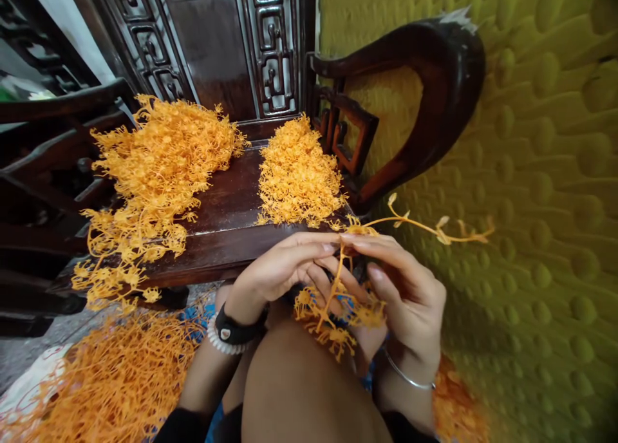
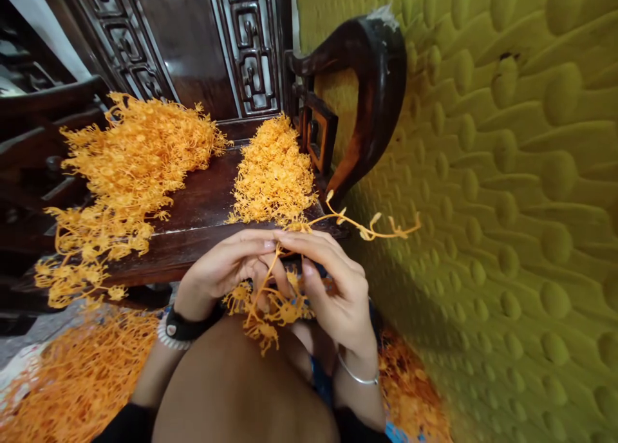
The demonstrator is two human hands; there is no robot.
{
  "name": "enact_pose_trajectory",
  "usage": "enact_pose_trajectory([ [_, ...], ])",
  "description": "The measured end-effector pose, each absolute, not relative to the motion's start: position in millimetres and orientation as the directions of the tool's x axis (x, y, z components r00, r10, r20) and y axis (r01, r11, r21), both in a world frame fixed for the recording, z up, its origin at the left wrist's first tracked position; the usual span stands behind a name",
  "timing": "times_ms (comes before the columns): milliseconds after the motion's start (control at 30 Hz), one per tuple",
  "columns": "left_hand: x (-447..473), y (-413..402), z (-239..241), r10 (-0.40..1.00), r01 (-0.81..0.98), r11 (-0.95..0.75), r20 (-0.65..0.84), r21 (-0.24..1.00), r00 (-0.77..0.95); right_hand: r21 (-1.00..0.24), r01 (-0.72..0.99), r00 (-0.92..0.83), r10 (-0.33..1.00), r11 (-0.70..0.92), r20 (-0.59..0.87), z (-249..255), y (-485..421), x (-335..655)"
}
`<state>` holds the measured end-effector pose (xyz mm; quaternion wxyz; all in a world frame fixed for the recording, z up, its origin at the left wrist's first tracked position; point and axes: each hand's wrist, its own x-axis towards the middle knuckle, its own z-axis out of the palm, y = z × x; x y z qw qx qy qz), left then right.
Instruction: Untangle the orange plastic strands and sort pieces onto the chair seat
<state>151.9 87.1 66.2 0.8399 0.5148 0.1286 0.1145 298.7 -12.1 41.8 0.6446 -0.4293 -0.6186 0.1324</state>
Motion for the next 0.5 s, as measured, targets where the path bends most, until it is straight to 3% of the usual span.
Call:
enact_pose_trajectory([
  [100, 154.2, 80.3, 68.9, 0.297, -0.068, 0.42, -0.067, 0.905, 0.952, -0.678, 0.459, 0.159, 0.697, 0.575, 0.699, 44.2, -16.8, 307.5],
  [267, 161.1, 66.2, 74.8, 0.135, -0.029, 0.301, -0.013, 0.953, 0.991, -0.618, 0.562, 0.198, 0.636, 0.55, 0.746, 50.3, -22.8, 322.8],
  [400, 165.7, 59.9, 71.8, 0.315, -0.082, 0.105, 0.045, 0.991, 0.948, -0.552, 0.625, 0.113, 0.635, 0.552, 0.764, 49.6, -21.8, 325.8],
  [500, 162.7, 56.3, 69.2, 0.501, -0.073, 0.057, 0.035, 0.996, 0.865, -0.611, 0.579, 0.223, 0.616, 0.54, 0.756, 44.1, -16.4, 319.6],
])
